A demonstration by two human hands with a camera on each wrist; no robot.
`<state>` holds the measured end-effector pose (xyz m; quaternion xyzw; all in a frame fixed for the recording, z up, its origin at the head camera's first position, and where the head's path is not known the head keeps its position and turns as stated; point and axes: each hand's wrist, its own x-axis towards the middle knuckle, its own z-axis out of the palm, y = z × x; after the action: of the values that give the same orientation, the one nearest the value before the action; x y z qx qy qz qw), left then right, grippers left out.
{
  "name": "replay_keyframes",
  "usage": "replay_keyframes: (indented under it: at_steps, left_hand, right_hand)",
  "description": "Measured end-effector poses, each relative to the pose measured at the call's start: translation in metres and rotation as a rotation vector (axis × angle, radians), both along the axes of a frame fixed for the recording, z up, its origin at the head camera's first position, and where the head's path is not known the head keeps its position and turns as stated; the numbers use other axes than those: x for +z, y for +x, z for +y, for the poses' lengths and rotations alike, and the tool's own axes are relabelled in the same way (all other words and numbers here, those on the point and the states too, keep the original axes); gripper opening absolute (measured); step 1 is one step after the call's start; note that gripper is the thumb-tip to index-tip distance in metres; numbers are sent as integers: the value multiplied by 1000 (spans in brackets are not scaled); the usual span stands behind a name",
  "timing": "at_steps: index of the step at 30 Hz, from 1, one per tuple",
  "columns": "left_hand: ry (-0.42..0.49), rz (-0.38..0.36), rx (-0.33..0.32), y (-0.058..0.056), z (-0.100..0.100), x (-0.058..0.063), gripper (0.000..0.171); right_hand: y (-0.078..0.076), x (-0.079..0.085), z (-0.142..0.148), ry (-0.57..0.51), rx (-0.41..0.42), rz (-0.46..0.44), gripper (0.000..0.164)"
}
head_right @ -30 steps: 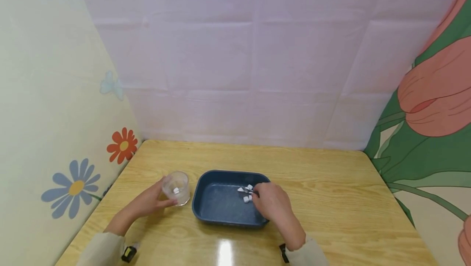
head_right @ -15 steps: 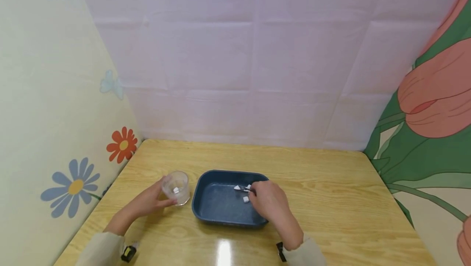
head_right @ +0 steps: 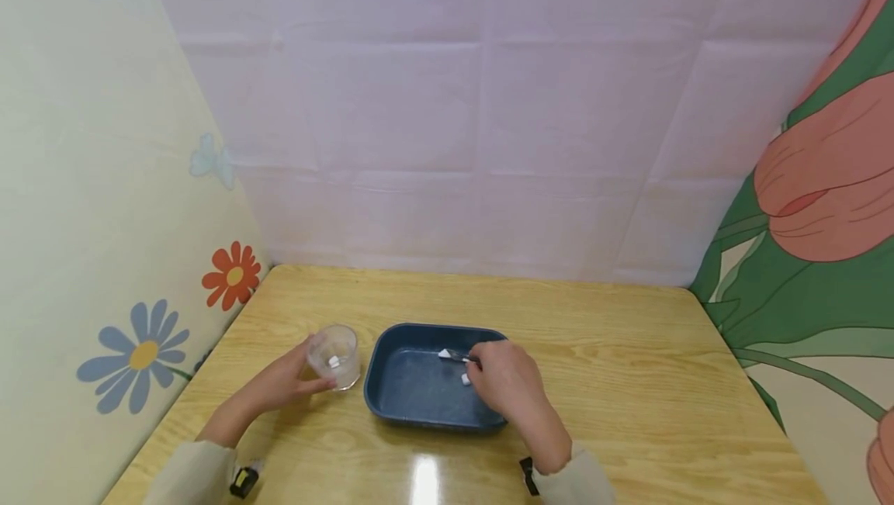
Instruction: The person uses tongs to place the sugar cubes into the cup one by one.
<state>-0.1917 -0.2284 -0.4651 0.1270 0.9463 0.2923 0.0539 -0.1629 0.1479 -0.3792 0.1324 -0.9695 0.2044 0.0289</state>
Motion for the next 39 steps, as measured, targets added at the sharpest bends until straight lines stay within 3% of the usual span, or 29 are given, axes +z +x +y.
replay_keyframes:
  at_steps: [39]
  left_hand:
    - [2,-20,14,0,0,-1,100]
  right_hand:
    - [2,12,-16,-31,61,79,12]
